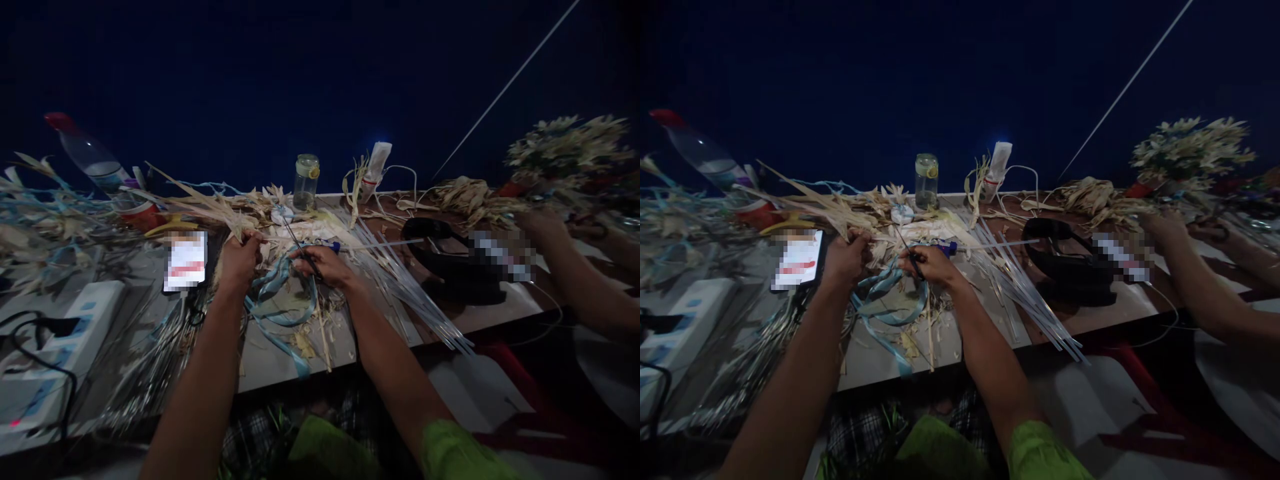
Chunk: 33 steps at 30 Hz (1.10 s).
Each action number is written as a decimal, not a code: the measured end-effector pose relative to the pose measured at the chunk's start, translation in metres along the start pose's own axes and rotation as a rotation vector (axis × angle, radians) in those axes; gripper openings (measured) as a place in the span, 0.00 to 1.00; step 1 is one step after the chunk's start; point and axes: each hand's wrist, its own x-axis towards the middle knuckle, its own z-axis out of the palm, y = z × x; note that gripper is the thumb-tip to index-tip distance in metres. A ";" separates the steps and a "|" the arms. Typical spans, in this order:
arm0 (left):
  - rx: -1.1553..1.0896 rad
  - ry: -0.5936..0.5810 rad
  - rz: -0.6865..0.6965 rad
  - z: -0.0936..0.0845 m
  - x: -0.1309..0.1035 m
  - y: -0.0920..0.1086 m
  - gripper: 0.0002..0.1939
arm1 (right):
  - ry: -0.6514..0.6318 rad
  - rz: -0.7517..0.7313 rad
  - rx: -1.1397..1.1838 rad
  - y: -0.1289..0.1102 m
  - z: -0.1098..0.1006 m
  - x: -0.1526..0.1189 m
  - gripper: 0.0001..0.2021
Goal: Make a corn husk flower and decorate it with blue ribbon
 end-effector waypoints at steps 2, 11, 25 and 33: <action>0.011 0.009 0.034 -0.001 0.003 -0.002 0.09 | -0.015 -0.012 -0.033 0.003 -0.002 0.000 0.20; 0.104 -0.009 0.130 -0.002 0.001 -0.002 0.06 | -0.102 -0.010 -0.128 0.005 -0.010 -0.001 0.21; 0.173 -0.070 0.160 -0.005 0.002 -0.006 0.06 | -0.132 0.065 -0.039 -0.007 -0.010 -0.007 0.17; 0.136 -0.066 0.118 -0.003 0.001 -0.005 0.06 | -0.136 0.017 -0.090 -0.007 -0.010 -0.007 0.18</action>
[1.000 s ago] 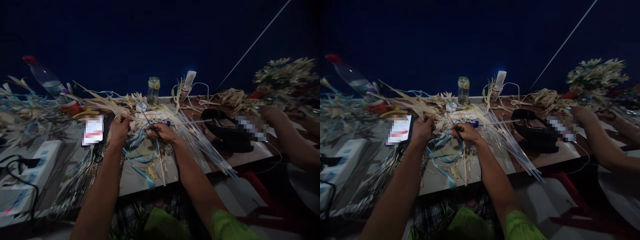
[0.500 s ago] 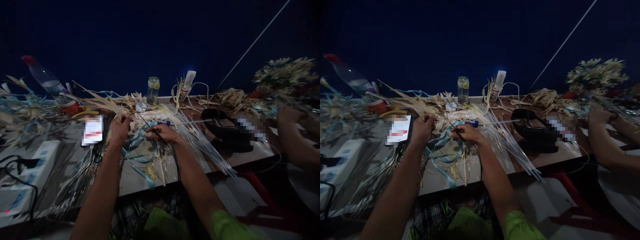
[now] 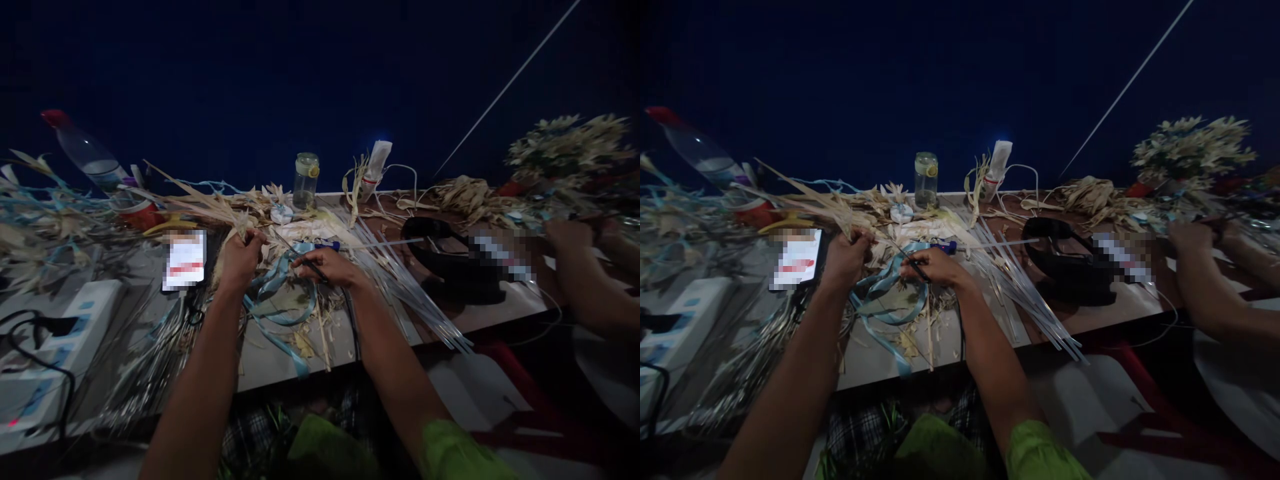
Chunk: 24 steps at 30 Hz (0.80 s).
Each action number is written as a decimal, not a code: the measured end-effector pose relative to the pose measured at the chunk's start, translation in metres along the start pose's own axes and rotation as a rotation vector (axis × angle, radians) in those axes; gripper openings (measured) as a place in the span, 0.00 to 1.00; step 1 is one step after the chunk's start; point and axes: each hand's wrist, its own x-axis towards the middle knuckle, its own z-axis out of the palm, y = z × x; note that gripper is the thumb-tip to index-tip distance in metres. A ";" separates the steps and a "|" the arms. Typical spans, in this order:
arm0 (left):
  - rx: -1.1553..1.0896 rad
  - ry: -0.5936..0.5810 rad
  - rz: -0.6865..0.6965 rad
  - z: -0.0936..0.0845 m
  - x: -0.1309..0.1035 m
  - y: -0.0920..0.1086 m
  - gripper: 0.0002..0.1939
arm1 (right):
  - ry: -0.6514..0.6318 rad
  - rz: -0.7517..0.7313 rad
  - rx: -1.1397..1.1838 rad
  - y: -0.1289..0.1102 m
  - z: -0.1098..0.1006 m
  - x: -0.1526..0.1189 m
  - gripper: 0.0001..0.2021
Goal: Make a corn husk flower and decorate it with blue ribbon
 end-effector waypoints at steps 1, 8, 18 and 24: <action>0.008 -0.004 0.005 0.000 0.000 0.000 0.06 | 0.000 -0.003 -0.006 -0.001 0.000 0.000 0.17; 0.028 0.017 0.017 -0.001 0.001 -0.001 0.07 | -0.016 -0.003 -0.026 0.000 -0.001 0.000 0.17; 0.004 0.003 0.018 0.000 0.002 -0.002 0.08 | -0.011 -0.035 -0.075 0.002 0.000 0.000 0.18; -0.012 0.010 0.011 -0.001 0.001 -0.001 0.08 | -0.010 -0.063 -0.109 0.008 -0.001 0.002 0.18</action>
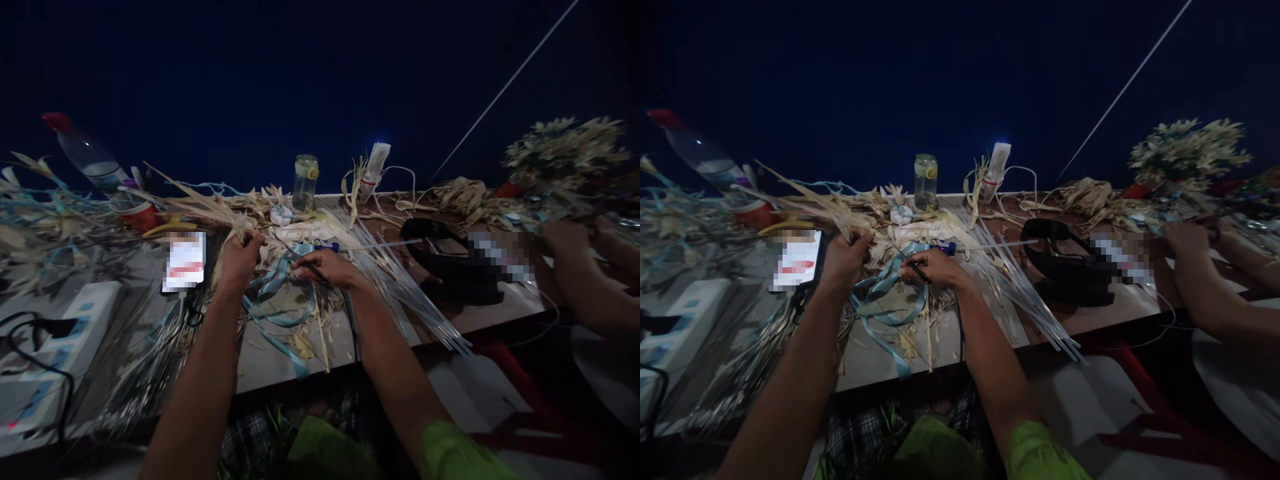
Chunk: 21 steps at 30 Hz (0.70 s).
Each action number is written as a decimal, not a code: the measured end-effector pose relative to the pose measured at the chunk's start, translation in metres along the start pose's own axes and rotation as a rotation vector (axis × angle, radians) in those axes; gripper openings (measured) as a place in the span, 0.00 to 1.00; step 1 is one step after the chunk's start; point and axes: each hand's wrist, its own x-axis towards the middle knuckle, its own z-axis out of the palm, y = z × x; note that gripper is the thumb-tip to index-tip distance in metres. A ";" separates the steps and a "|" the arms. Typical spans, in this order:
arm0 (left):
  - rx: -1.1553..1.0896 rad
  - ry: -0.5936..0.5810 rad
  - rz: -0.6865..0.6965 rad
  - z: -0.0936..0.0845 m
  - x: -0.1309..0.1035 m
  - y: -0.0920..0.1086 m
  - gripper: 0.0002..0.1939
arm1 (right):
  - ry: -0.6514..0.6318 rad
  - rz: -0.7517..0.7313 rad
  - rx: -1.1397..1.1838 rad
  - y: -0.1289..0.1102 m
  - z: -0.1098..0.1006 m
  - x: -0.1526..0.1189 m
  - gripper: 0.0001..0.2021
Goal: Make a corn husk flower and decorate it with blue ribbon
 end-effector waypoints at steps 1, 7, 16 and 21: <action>0.002 -0.003 0.002 0.000 0.000 0.000 0.08 | -0.004 0.001 0.004 0.001 0.000 0.000 0.18; 0.034 -0.006 0.000 -0.002 0.001 0.000 0.07 | -0.014 0.013 0.063 0.003 0.001 0.001 0.17; -0.130 -0.016 -0.011 -0.001 0.003 -0.001 0.08 | 0.020 0.091 0.052 0.003 -0.001 0.001 0.20; -0.379 -0.064 -0.105 -0.002 0.004 0.004 0.11 | 0.112 0.135 0.046 -0.001 0.006 0.004 0.18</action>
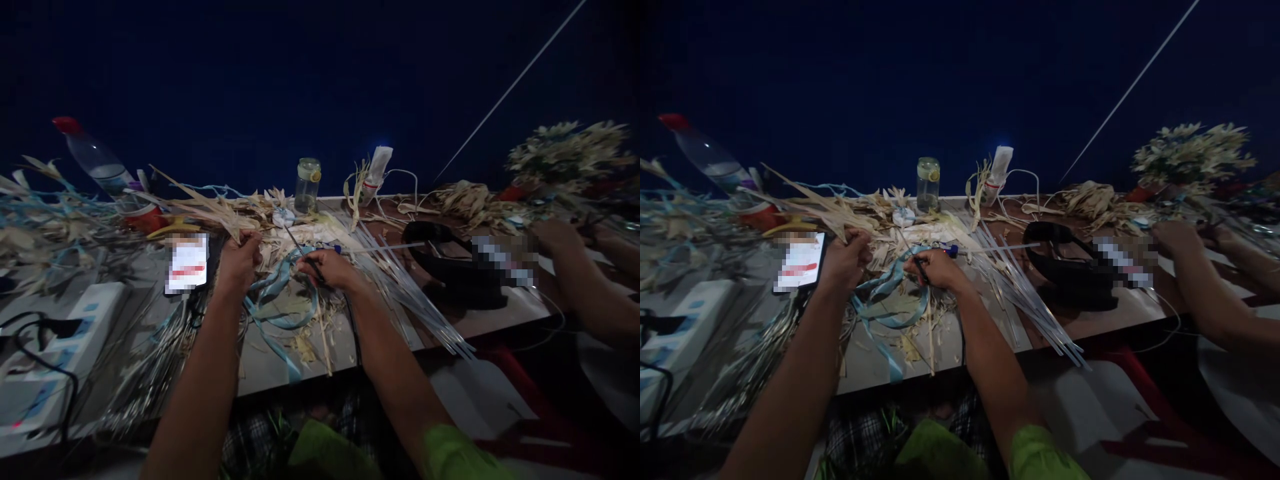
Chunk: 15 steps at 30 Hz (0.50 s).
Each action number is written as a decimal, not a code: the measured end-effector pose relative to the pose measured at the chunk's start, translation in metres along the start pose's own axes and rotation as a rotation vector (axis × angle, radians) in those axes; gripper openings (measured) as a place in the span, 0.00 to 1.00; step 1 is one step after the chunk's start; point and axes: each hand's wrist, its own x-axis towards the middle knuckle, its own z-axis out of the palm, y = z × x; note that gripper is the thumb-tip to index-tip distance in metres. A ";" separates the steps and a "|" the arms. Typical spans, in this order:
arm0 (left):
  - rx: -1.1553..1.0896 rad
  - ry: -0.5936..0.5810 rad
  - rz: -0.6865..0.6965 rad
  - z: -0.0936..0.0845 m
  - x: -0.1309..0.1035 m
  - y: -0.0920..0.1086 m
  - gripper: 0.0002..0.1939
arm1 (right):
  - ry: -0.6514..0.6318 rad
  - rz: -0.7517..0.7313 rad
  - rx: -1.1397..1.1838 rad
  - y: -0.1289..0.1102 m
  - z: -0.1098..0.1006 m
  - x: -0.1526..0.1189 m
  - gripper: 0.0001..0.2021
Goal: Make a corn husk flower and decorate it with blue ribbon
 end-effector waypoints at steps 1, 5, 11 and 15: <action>-0.038 -0.004 -0.025 0.000 -0.001 0.001 0.11 | 0.011 0.003 0.012 -0.002 0.002 0.000 0.17; -0.102 0.028 -0.068 0.003 -0.003 0.005 0.10 | 0.059 -0.029 0.063 -0.007 0.010 0.000 0.14; -0.050 0.123 -0.089 0.004 -0.004 0.004 0.10 | 0.118 -0.073 0.113 -0.008 0.011 0.000 0.14; -0.008 0.124 -0.075 0.004 -0.003 0.003 0.10 | 0.113 -0.089 0.142 -0.005 0.011 0.002 0.16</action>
